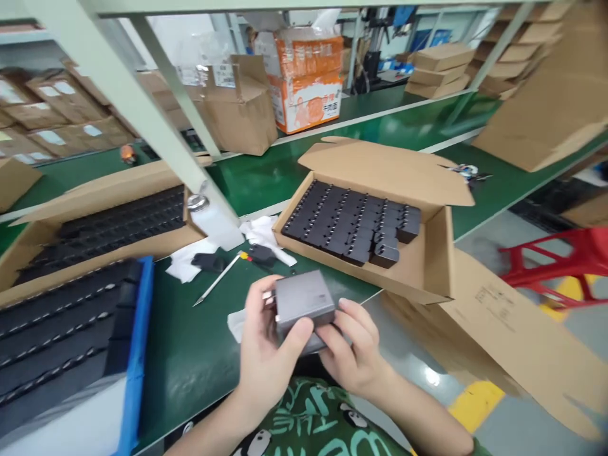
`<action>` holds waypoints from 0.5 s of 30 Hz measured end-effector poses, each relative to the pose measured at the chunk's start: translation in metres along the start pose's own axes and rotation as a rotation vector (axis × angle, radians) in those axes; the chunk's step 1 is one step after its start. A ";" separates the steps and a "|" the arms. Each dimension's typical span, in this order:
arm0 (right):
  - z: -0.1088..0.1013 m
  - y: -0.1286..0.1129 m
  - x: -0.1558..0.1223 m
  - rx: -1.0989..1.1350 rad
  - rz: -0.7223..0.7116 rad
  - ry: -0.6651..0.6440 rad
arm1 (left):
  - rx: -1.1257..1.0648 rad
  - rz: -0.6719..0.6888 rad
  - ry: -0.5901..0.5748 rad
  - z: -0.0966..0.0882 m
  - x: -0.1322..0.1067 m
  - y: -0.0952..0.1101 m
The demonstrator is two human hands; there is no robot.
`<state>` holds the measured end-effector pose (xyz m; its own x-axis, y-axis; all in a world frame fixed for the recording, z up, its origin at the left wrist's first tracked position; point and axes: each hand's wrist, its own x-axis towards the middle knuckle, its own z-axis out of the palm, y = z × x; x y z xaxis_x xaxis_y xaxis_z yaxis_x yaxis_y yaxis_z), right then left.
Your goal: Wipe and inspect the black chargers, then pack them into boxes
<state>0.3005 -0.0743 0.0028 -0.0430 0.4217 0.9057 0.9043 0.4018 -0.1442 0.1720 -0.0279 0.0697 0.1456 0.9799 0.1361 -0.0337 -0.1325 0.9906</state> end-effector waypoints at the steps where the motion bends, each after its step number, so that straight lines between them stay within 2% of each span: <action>1: 0.002 0.000 -0.002 -0.023 0.014 0.003 | 0.012 -0.006 0.024 0.001 -0.002 -0.001; 3: 0.004 0.002 -0.004 -0.075 0.028 0.013 | 0.040 -0.036 0.062 0.005 -0.003 -0.005; 5: 0.003 0.007 -0.005 -0.102 0.020 -0.013 | 0.049 -0.066 0.034 0.010 0.001 -0.011; 10: -0.016 0.031 -0.001 -0.128 0.062 -0.182 | 0.053 -0.142 -0.257 0.039 0.031 -0.024; 15: -0.042 0.058 0.013 -0.314 0.222 -0.272 | 0.083 -0.115 -0.517 0.093 0.049 -0.014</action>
<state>0.3701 -0.0798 0.0233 0.0942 0.6845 0.7230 0.9871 0.0300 -0.1570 0.2717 0.0080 0.0638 0.6124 0.7905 -0.0055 0.0862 -0.0599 0.9945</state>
